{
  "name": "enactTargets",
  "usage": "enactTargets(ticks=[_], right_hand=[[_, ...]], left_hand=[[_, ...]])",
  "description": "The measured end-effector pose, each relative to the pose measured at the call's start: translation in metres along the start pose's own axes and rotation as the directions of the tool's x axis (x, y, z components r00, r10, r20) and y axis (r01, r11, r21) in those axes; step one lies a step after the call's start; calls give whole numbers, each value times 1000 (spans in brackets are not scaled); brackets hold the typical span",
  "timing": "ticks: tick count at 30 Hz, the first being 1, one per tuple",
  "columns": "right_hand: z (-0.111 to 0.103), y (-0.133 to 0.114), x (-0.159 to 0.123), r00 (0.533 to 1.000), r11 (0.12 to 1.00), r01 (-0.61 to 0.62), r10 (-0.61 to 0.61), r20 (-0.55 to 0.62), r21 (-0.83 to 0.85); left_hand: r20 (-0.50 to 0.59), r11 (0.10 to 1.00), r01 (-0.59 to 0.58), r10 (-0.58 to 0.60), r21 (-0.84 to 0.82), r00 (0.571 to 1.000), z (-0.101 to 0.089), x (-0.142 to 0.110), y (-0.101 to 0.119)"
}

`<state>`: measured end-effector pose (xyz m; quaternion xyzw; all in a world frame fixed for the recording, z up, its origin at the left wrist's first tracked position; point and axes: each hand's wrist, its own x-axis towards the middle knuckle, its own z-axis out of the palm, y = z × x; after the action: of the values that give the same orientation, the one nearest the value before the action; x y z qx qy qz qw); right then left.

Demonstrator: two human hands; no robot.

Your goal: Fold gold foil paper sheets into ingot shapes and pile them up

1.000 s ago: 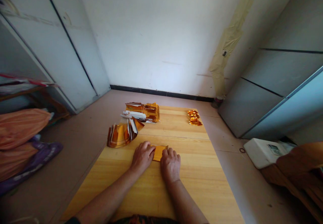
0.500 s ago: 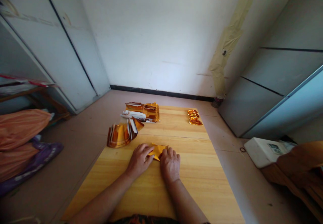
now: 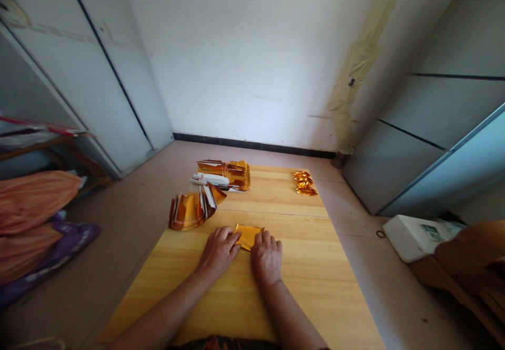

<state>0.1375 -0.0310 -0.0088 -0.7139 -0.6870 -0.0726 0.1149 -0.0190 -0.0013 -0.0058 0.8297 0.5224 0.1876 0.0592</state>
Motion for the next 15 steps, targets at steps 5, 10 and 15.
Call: enactTargets(ticks=[5, 10, 15], right_hand=[[1, -1, 0, 1000, 1000, 12, -12, -12, -11], [0, -1, 0, 1000, 1000, 16, -17, -19, -21], [-2, -2, 0, 1000, 1000, 14, -15, -11, -28]], left_hand=[[-1, 999, -6, 6, 43, 1000, 0, 0, 0], [-1, 997, 1, -1, 74, 1000, 1, 0, 0], [3, 997, 8, -8, 74, 1000, -3, 4, 3]])
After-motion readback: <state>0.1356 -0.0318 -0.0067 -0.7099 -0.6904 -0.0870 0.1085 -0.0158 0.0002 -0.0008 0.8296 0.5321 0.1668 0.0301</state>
